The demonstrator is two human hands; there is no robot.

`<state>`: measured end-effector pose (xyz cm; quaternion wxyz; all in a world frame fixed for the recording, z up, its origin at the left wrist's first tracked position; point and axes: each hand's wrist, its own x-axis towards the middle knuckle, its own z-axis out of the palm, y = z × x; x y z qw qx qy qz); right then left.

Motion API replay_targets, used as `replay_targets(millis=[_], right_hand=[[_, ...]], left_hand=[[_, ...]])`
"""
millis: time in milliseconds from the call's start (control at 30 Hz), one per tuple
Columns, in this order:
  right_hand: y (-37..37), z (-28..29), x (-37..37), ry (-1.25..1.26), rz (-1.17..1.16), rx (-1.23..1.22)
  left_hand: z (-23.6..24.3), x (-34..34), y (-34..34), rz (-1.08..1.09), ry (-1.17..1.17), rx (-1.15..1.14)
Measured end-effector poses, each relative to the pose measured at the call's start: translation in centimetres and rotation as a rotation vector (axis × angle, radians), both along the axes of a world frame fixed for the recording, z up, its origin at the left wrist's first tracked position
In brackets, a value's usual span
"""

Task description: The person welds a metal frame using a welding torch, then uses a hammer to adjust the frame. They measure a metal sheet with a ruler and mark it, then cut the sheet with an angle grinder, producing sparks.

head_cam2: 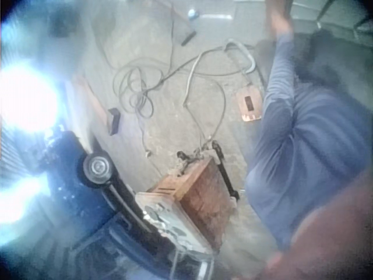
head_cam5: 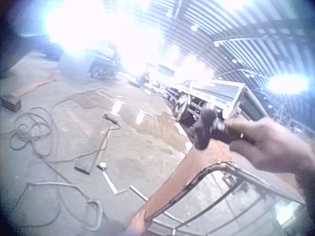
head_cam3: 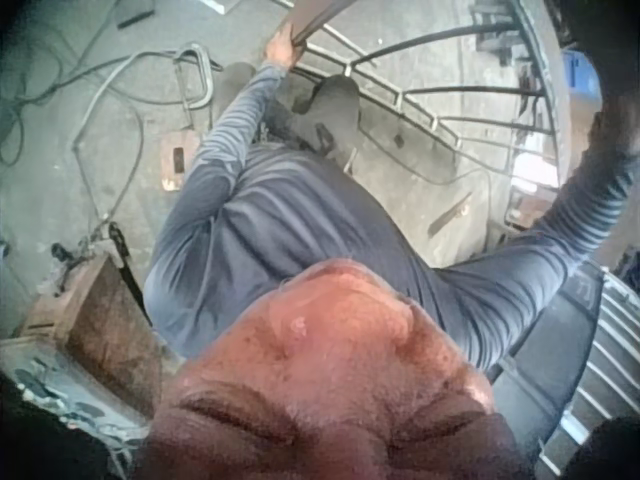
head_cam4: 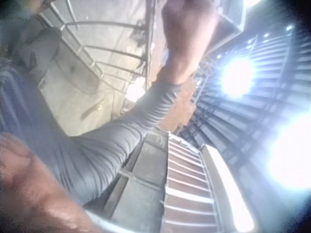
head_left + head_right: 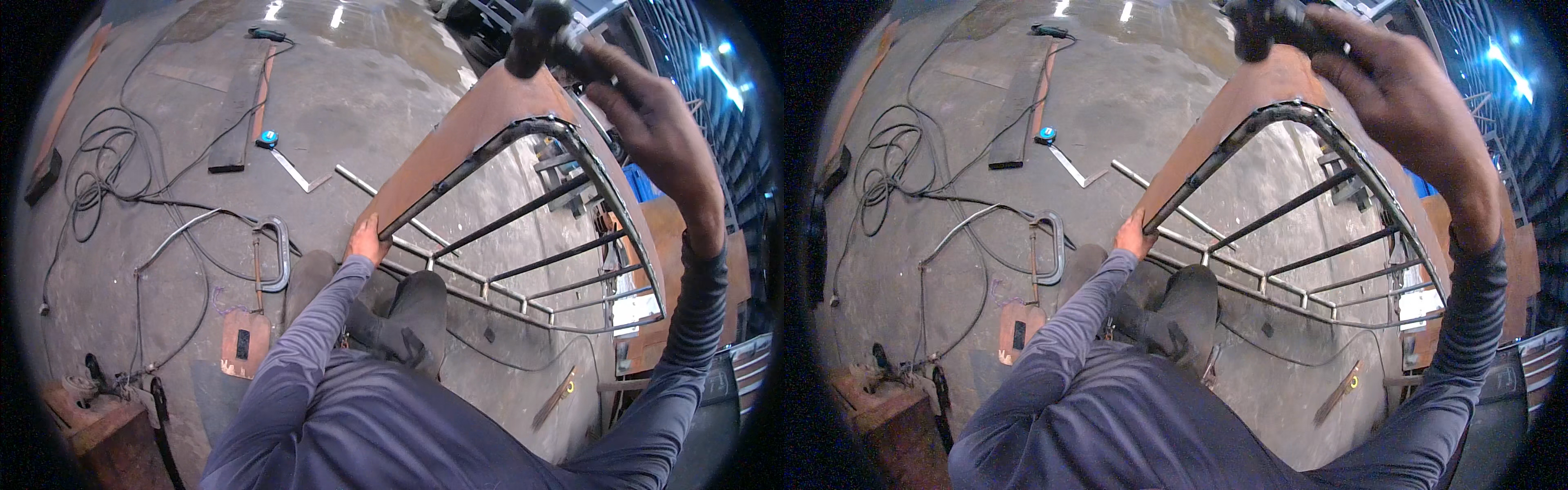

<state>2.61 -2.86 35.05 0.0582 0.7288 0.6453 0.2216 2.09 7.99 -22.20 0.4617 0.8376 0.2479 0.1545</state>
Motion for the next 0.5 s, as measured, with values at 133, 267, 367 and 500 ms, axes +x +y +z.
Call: replay_targets(millis=[133, 267, 367, 500], right_hand=[[0.7, -0.2, -1.4, 0.039, -0.412, -0.150], [-0.8, 0.1, -0.2, 0.090, -0.267, 0.034], [-2.2, -0.4, 0.6, 0.088, -0.317, -0.059], [-3.2, 1.1, 0.3, 0.114, -0.298, 0.102]], left_hand=[[1.3, -0.3, 0.1, -0.014, 0.060, -0.023], [0.0, -0.5, 0.5, -0.001, 0.043, -0.013], [-0.5, 0.3, 0.2, -0.003, 0.002, -0.004], [-0.6, 0.4, 0.1, -0.005, 0.030, 0.003]])
